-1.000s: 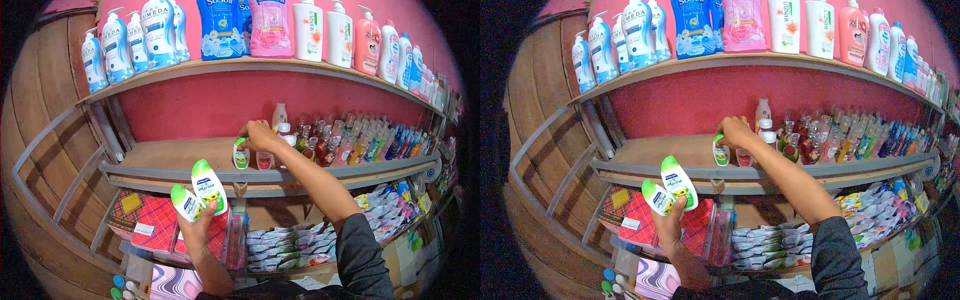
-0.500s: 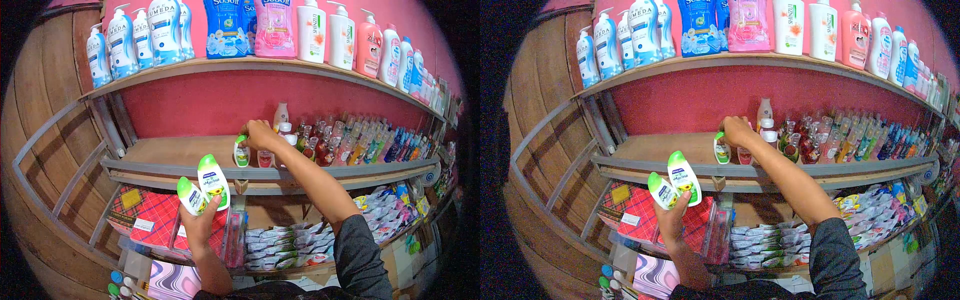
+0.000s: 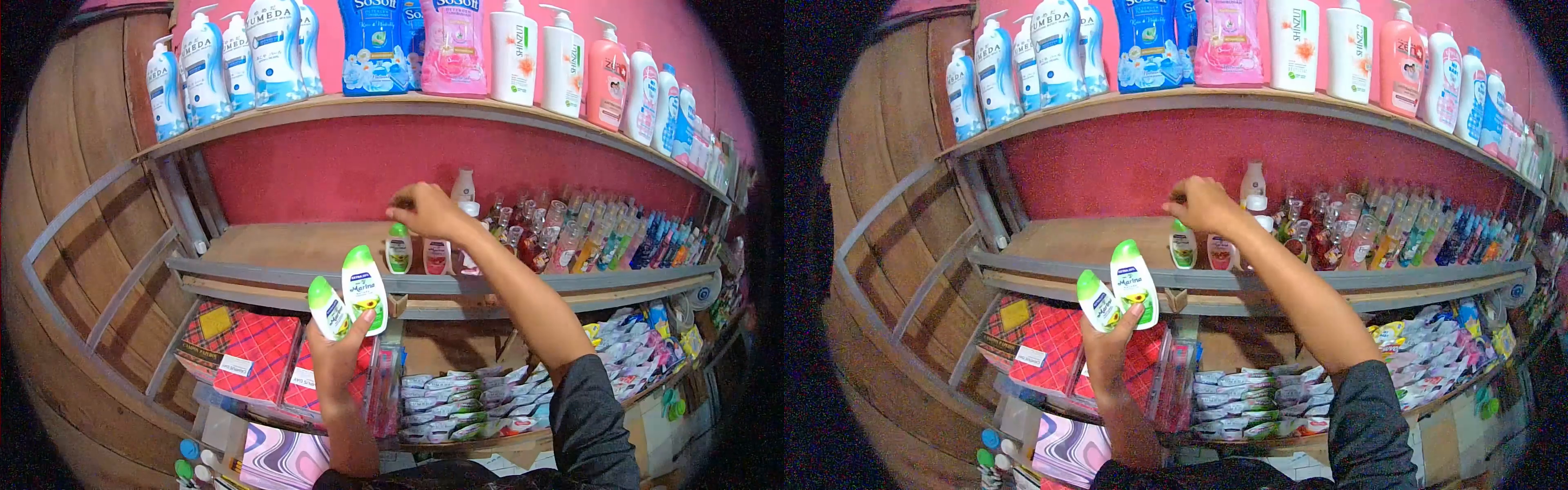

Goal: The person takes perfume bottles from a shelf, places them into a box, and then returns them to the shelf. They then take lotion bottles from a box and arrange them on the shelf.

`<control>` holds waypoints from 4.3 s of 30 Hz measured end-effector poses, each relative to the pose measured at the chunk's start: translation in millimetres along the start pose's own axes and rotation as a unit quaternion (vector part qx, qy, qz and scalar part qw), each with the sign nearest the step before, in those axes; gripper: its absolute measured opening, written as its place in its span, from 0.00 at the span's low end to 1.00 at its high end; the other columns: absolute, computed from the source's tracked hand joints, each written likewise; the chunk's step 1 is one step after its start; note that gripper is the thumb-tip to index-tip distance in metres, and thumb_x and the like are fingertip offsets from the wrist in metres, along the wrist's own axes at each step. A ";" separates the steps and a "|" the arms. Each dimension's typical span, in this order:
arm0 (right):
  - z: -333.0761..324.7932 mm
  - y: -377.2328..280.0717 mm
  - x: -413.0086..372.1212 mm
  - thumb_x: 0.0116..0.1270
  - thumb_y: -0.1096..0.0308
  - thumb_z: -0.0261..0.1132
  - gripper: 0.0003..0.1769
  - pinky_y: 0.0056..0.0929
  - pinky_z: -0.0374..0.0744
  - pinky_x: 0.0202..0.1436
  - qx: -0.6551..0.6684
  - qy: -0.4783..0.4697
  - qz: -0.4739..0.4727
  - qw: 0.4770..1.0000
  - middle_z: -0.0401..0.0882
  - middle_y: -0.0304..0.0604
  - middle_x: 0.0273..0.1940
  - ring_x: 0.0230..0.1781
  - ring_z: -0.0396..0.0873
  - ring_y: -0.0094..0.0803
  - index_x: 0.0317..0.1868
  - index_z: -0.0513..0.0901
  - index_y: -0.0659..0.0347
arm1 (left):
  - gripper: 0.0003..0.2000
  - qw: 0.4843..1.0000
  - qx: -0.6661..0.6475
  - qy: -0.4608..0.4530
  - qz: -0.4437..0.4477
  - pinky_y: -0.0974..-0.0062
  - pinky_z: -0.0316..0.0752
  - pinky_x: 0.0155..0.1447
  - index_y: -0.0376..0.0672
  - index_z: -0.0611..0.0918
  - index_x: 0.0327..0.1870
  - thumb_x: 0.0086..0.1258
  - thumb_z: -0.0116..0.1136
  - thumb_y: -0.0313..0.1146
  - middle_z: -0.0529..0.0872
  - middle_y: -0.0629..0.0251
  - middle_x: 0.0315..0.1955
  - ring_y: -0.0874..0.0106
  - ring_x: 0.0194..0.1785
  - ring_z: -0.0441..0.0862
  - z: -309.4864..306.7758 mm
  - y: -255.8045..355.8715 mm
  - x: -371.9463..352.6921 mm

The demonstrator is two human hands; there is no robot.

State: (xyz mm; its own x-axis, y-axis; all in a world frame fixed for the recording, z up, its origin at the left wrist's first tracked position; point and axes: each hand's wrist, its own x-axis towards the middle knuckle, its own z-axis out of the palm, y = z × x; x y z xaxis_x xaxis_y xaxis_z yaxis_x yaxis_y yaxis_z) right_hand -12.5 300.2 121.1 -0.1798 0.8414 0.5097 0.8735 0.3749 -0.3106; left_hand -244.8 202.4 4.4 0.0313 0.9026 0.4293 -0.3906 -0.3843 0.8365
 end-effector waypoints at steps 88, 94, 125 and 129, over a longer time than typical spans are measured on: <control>-19.2 13.9 40.7 0.62 0.65 0.70 0.21 0.38 0.81 0.52 -0.036 -0.050 -0.013 0.998 0.87 0.55 0.44 0.48 0.85 0.43 0.52 0.84 0.68 | 0.08 1.000 0.008 -0.013 -0.001 0.79 0.82 0.30 0.33 0.79 0.42 0.66 0.65 0.25 0.83 0.67 0.28 0.79 0.28 0.82 10.2 -12.4 32.2; -47.9 -58.2 -8.7 0.67 0.61 0.69 0.20 0.26 0.79 0.42 0.252 -0.259 -0.104 0.927 0.85 0.42 0.36 0.37 0.79 0.22 0.52 0.83 0.69 | 0.06 0.995 0.052 -0.076 -0.033 0.79 0.83 0.33 0.34 0.82 0.37 0.65 0.67 0.25 0.86 0.67 0.29 0.78 0.30 0.84 23.8 4.8 30.3; -62.0 76.9 65.5 0.61 0.59 0.69 0.17 0.44 0.82 0.49 -0.227 0.014 0.062 0.972 0.84 0.60 0.43 0.44 0.85 0.52 0.42 0.87 0.66 | 0.15 0.997 0.053 -0.049 0.035 0.87 0.76 0.39 0.30 0.77 0.54 0.68 0.61 0.20 0.84 0.65 0.37 0.83 0.36 0.81 13.0 -8.9 29.0; -32.2 111.1 92.1 0.62 0.58 0.67 0.17 0.43 0.81 0.50 -0.286 -0.123 0.102 0.945 0.84 0.57 0.47 0.48 0.83 0.52 0.45 0.86 0.61 | 0.15 0.993 0.084 -0.069 0.037 0.85 0.78 0.40 0.31 0.78 0.54 0.67 0.62 0.20 0.85 0.62 0.35 0.80 0.36 0.83 15.9 -10.1 28.9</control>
State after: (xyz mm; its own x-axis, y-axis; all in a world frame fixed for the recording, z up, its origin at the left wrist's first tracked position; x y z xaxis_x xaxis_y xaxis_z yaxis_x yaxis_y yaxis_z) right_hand 82.6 406.7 159.4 -0.0187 0.9647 0.2628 0.9903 -0.0182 0.1376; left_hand -225.3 229.2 13.7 0.1381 0.8399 0.5249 -0.2377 -0.4864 0.8408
